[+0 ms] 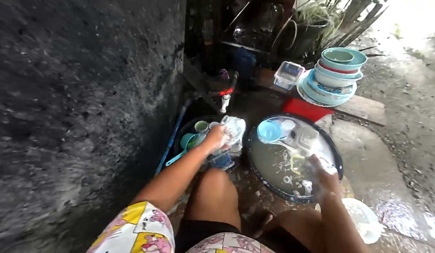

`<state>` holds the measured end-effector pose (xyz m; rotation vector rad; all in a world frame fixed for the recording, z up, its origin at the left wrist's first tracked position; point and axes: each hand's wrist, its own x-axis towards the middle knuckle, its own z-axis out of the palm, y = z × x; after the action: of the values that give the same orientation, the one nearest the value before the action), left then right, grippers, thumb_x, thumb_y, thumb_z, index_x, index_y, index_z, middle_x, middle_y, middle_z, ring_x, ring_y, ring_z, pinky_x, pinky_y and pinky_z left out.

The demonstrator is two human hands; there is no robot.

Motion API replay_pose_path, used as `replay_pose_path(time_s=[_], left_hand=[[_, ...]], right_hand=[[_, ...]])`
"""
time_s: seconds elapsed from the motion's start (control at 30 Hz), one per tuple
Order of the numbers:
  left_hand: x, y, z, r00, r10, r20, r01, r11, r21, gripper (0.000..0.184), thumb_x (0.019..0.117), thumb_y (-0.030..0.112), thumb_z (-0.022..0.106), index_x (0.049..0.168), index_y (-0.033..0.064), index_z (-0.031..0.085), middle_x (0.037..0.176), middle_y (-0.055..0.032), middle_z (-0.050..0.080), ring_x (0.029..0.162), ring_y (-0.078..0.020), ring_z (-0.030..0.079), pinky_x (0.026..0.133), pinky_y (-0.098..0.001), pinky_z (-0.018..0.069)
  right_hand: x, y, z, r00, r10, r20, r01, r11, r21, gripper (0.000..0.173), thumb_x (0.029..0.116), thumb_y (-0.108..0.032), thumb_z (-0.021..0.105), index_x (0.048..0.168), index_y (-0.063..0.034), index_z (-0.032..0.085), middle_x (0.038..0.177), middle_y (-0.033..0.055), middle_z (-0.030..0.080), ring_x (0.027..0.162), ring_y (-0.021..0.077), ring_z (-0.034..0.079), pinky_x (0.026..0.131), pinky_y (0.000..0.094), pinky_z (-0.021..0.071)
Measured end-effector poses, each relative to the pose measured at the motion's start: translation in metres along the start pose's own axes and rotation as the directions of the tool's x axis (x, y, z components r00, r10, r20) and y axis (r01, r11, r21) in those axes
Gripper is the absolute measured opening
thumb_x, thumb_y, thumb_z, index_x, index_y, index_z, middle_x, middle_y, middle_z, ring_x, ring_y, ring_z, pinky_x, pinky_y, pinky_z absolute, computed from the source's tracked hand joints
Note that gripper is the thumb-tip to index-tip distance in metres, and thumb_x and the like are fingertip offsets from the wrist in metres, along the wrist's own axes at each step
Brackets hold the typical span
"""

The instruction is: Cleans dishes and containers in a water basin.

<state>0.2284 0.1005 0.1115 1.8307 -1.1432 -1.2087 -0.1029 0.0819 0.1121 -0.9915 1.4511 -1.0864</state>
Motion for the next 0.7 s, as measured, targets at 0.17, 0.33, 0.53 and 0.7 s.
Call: replay_pose_path(time_s=[0.17, 0.33, 0.53, 0.7], left_hand=[[0.001, -0.078, -0.067, 0.95, -0.25, -0.187, 0.263, 0.963, 0.049, 0.033, 0.1032, 0.003, 0.053, 0.136, -0.0017, 0.054, 0.116, -0.0221, 0.065, 0.081, -0.0248, 0.068, 0.072, -0.0414, 0.0591], [0.045, -0.107, -0.094, 0.884, -0.339, -0.322, 0.377, 0.924, 0.064, 0.038, 0.1026, 0.002, 0.052, 0.14, 0.0, 0.052, 0.122, -0.0243, 0.062, 0.088, -0.0296, 0.067, 0.076, -0.0456, 0.0583], [0.123, -0.093, -0.074, 0.87, -0.365, -0.331, 0.327, 0.93, -0.166, 0.042, 0.1029, 0.006, 0.05, 0.145, 0.0044, 0.048, 0.119, -0.0223, 0.062, 0.083, -0.0253, 0.066, 0.073, -0.04, 0.0582], [0.187, -0.087, -0.053, 0.877, -0.343, -0.337, 0.343, 0.937, -0.063, 0.037, 0.1053, 0.012, 0.05, 0.14, -0.0012, 0.053, 0.125, -0.0275, 0.061, 0.097, -0.0351, 0.067, 0.084, -0.0509, 0.0575]], right_hand=[[0.018, 0.017, -0.024, 0.999, 0.027, -0.028, -0.026, 0.998, 0.058, 0.024, 0.1107, -0.024, 0.046, 0.112, -0.0044, 0.06, 0.078, -0.0022, 0.065, 0.062, 0.0072, 0.063, 0.058, 0.0231, 0.0567], [0.022, 0.02, -0.025, 1.0, 0.013, -0.021, -0.014, 0.999, -0.049, 0.021, 0.1094, -0.02, 0.049, 0.111, -0.0018, 0.059, 0.077, -0.0025, 0.065, 0.062, 0.0064, 0.064, 0.059, 0.0229, 0.0571], [0.03, 0.018, -0.021, 0.999, 0.021, -0.045, -0.024, 0.996, -0.085, 0.02, 0.1088, -0.017, 0.049, 0.109, -0.0011, 0.061, 0.077, -0.0021, 0.066, 0.062, 0.0051, 0.063, 0.059, 0.021, 0.0562], [0.046, 0.023, -0.019, 0.999, -0.016, -0.046, 0.009, 0.99, -0.142, 0.018, 0.1063, -0.014, 0.052, 0.106, -0.0008, 0.063, 0.076, -0.0027, 0.066, 0.062, 0.0047, 0.063, 0.059, 0.0214, 0.0559]])
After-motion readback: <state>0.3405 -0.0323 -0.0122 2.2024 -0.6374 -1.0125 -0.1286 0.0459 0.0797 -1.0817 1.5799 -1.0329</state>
